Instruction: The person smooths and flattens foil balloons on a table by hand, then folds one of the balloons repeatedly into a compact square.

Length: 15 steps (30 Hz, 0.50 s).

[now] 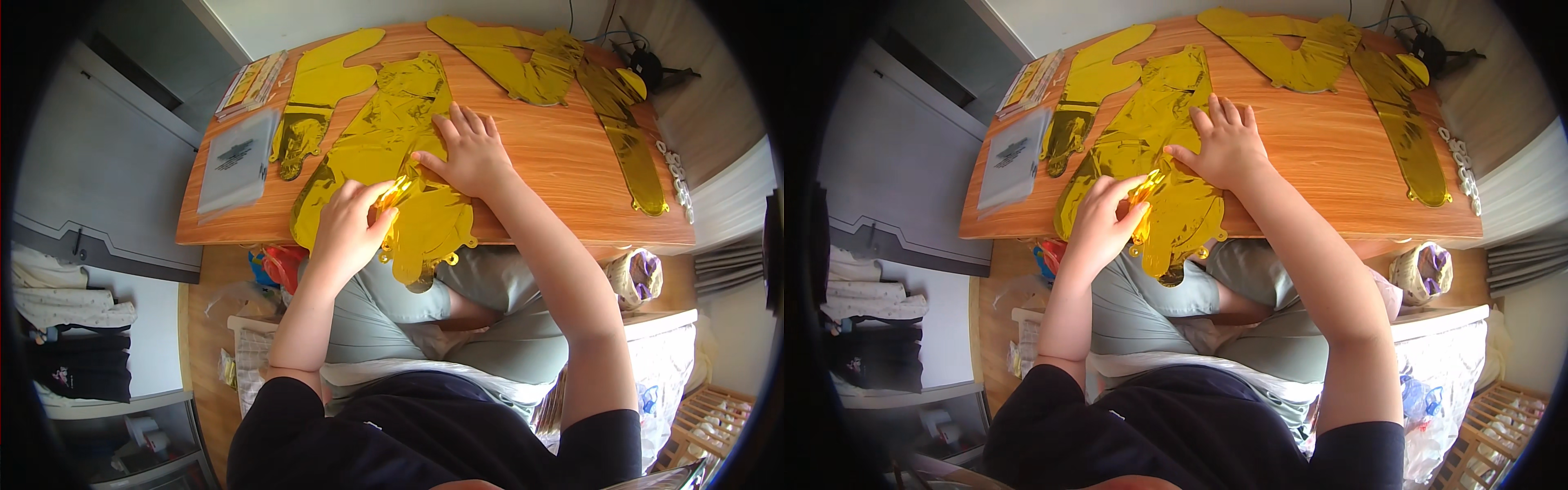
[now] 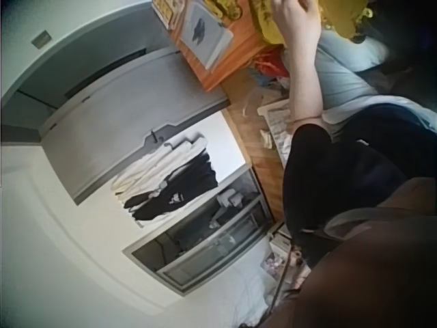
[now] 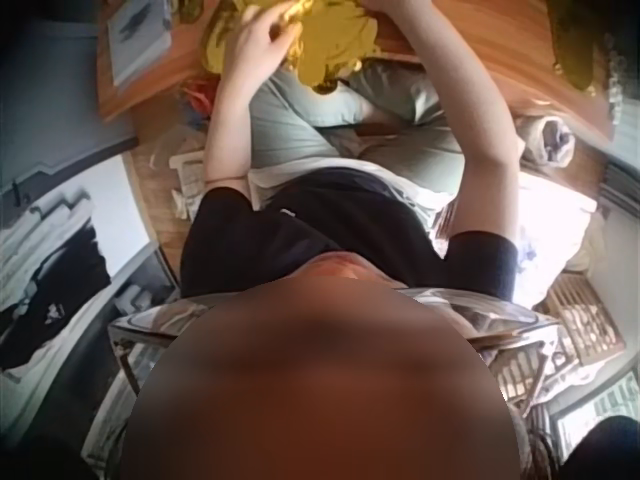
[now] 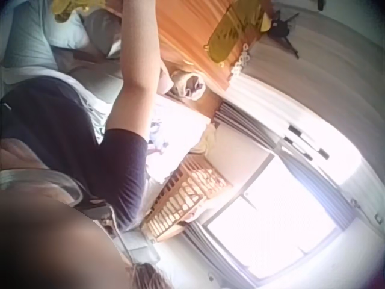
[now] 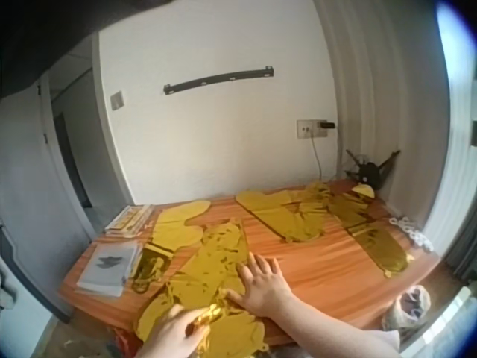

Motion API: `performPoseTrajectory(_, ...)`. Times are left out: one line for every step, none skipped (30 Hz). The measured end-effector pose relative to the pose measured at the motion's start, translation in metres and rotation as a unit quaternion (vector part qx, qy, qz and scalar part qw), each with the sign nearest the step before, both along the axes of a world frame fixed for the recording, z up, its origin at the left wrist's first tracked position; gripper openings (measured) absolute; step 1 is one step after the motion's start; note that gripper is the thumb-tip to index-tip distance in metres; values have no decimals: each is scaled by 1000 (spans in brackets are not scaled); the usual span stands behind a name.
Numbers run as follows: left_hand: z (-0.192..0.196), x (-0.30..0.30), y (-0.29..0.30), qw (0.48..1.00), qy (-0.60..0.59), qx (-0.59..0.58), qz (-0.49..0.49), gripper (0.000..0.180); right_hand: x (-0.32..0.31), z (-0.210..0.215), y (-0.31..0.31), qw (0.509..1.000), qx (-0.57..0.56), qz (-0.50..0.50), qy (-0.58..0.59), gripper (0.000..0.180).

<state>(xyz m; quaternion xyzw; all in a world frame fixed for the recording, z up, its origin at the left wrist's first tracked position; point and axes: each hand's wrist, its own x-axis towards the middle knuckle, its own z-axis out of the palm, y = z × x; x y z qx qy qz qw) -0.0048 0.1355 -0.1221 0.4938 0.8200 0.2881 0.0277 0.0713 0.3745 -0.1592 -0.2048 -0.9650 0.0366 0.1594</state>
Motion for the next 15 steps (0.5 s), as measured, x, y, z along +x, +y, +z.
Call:
performPoseTrajectory(-2,-3,-1,1000,1,0,1,44,-1,1,-1,1000,1,4,6,88)
performPoseTrajectory(-6,-8,-2,996,72,38,-22,44,-1,2,-2,1000,0,4,8,88)
performPoseTrajectory(-8,-11,-3,986,142,75,-45,44,-3,3,-3,1000,0,7,4,88)
performPoseTrajectory(-6,-9,-1,986,141,76,-47,44,-2,3,-3,1000,-1,6,-2,88)
performPoseTrajectory(-3,-6,2,997,30,71,-33,46,-1,2,-2,1000,-1,4,-3,88)
performPoseTrajectory(-1,-4,3,994,-82,64,-19,47,0,2,-2,1000,-3,2,-4,88)
performPoseTrajectory(-1,-6,3,994,-82,64,-18,47,0,4,-3,1000,-5,3,-4,87)
performPoseTrajectory(-1,-8,1,991,-121,61,-10,52,-1,5,-4,1000,-5,3,-3,87)
performPoseTrajectory(0,-11,0,985,-160,58,-1,56,-1,7,-5,1000,-8,4,-9,87)
performPoseTrajectory(3,-11,0,986,-159,58,-2,56,0,7,-5,1000,-11,4,-13,87)
performPoseTrajectory(9,-11,0,987,-157,19,5,60,1,8,-5,1000,-12,4,-12,87)
performPoseTrajectory(12,-10,1,988,-155,-20,13,64,1,8,-4,1000,-12,3,-10,87)
performPoseTrajectory(12,-12,2,988,-155,-20,13,64,0,8,-5,1000,-11,3,-9,88)
performPoseTrajectory(12,-12,3,988,-148,-30,16,60,0,8,-5,1000,-11,3,-9,88)
performPoseTrajectory(13,-13,4,989,-141,-41,19,55,1,8,-5,1000,-11,3,-14,88)
